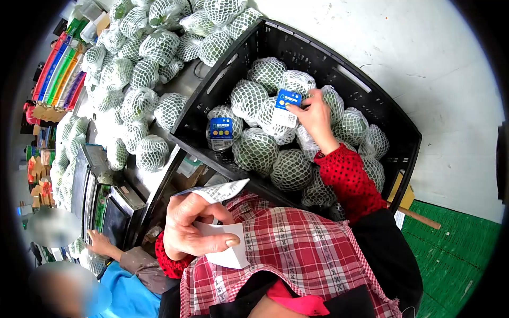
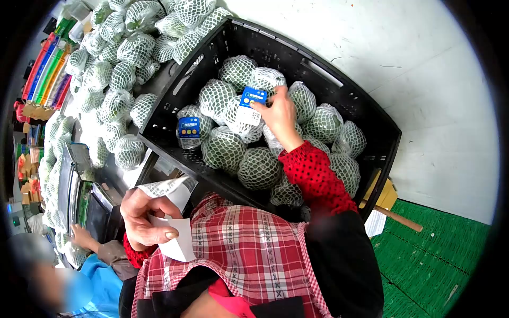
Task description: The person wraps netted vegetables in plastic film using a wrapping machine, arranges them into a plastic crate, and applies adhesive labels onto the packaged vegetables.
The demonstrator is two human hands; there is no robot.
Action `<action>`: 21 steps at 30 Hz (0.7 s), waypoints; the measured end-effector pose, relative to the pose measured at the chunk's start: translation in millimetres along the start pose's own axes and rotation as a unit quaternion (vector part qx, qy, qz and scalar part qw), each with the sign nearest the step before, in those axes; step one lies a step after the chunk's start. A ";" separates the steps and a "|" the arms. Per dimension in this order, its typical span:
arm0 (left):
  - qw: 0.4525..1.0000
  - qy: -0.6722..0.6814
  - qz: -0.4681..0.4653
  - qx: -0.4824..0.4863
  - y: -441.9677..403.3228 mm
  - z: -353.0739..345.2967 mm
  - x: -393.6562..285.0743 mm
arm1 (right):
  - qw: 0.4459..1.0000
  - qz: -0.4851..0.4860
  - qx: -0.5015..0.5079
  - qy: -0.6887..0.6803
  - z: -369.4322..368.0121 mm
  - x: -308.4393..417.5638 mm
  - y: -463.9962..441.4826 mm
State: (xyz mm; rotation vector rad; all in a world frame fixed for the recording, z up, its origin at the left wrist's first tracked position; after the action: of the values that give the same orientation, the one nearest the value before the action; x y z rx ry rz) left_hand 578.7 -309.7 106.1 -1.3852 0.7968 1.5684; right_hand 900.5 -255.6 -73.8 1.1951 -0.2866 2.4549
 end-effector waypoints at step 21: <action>0.901 -0.313 -0.245 0.177 -16.8 -78.7 -44.5 | 0.606 0.287 0.720 -0.180 -20.7 259.6 147.0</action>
State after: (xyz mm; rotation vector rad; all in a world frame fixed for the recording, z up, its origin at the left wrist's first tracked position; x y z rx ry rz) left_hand 627.2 -381.3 137.4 -0.6682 0.2784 1.2666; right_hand 677.4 -314.1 116.5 2.4345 1.8925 2.6926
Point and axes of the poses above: each hand's wrist, its own y-axis away from the middle knuckle, its own z-axis out of the back of the hand, x = y × z, the point moved 8 cm from there along -y, towards the middle knuckle, and after that the axes turned 10 degrees about x, right-handed, at the moved point
